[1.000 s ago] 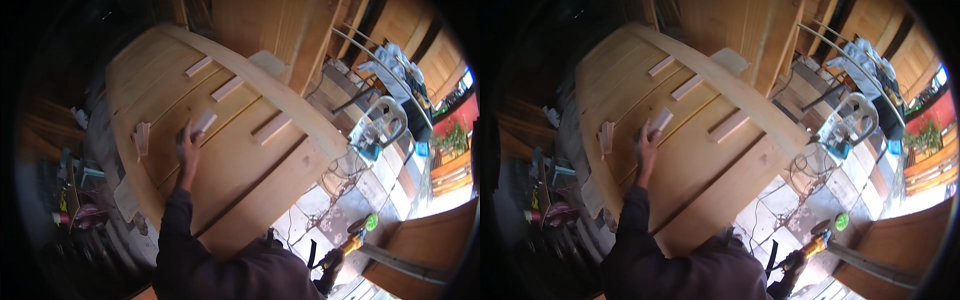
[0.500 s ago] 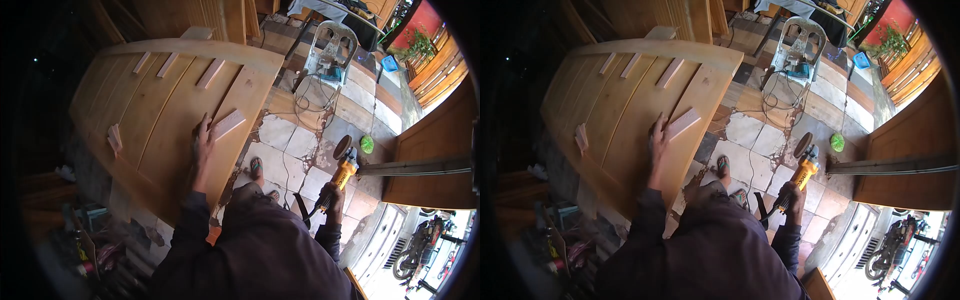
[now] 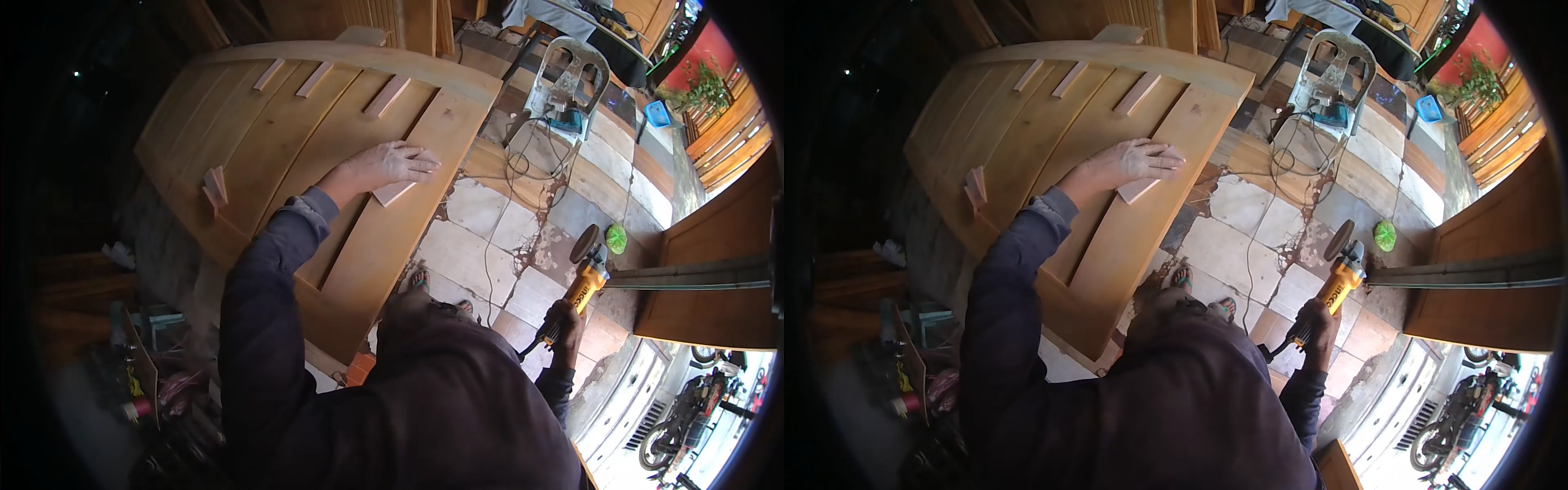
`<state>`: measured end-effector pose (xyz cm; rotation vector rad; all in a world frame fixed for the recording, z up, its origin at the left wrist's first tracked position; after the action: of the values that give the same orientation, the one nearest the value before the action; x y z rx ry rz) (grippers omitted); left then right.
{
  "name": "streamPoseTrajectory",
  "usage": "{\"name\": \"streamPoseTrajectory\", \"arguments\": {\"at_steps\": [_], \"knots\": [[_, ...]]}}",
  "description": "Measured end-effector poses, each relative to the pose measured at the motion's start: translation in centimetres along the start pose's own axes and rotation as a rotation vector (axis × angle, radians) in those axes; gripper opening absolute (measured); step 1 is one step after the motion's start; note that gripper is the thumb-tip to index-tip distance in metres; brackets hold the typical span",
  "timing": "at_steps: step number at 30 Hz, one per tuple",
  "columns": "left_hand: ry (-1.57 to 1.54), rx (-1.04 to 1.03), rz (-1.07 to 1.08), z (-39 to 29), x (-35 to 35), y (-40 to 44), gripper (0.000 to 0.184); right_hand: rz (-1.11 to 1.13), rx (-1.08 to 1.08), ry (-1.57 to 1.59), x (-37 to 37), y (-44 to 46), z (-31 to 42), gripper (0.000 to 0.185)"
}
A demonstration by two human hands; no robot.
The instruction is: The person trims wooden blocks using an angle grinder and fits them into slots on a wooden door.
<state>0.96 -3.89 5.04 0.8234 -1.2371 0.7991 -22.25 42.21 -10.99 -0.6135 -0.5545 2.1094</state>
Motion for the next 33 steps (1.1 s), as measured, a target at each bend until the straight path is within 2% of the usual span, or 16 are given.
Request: {"name": "streamPoseTrajectory", "arguments": {"at_steps": [3,6,9,15,21,24,27,30,31,33], "knots": [[0.025,0.130,0.222,2.1,-0.5,-1.8,0.044,-0.007,-0.006,0.011,-0.3,-0.3,-0.5,0.029],[-0.250,0.472,0.254,2.9,-1.1,-4.8,0.045,-0.018,-0.035,0.032,-1.0,-0.7,-1.0,0.030],[-0.425,0.714,-0.049,1.1,-1.5,-7.0,0.050,-0.054,0.009,0.023,-2.9,-1.9,0.0,0.032],[-0.315,0.740,-0.303,-5.4,0.8,-5.2,0.047,-0.021,-0.021,-0.040,-5.3,-2.2,0.3,0.038],[-0.297,0.708,-0.231,-9.1,0.5,-0.5,0.049,0.061,-0.079,-0.123,-9.2,-3.3,2.3,0.052],[-0.306,0.742,-0.346,-9.6,-0.1,-1.1,0.051,0.112,-0.084,-0.204,-10.9,-3.5,2.5,0.057],[-0.276,0.820,-0.373,-10.6,-0.9,-2.4,0.053,0.132,-0.042,-0.320,-11.9,-3.9,3.1,0.059],[-0.285,0.796,-0.484,-11.5,-1.7,-3.2,0.058,0.113,0.036,-0.613,-13.1,-4.4,4.0,0.063],[-0.327,0.806,-0.460,-11.7,-2.2,-3.2,0.058,0.096,-0.020,-0.655,-13.7,-5.1,4.3,0.065],[-0.411,0.818,-0.411,-11.6,-2.9,-3.2,0.057,0.096,0.019,-0.735,-15.2,-6.0,5.0,0.065]]}}
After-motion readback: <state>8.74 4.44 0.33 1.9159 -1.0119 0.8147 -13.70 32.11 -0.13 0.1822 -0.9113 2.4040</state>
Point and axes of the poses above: each hand's wrist, its own y-axis towards the middle knuckle, its own x-axis out of the back of the hand, z = x × y, the point moved 9 cm from there along y, towards the middle knuckle, and after that the axes turned 14 degrees about -x, right-handed, at the moved point
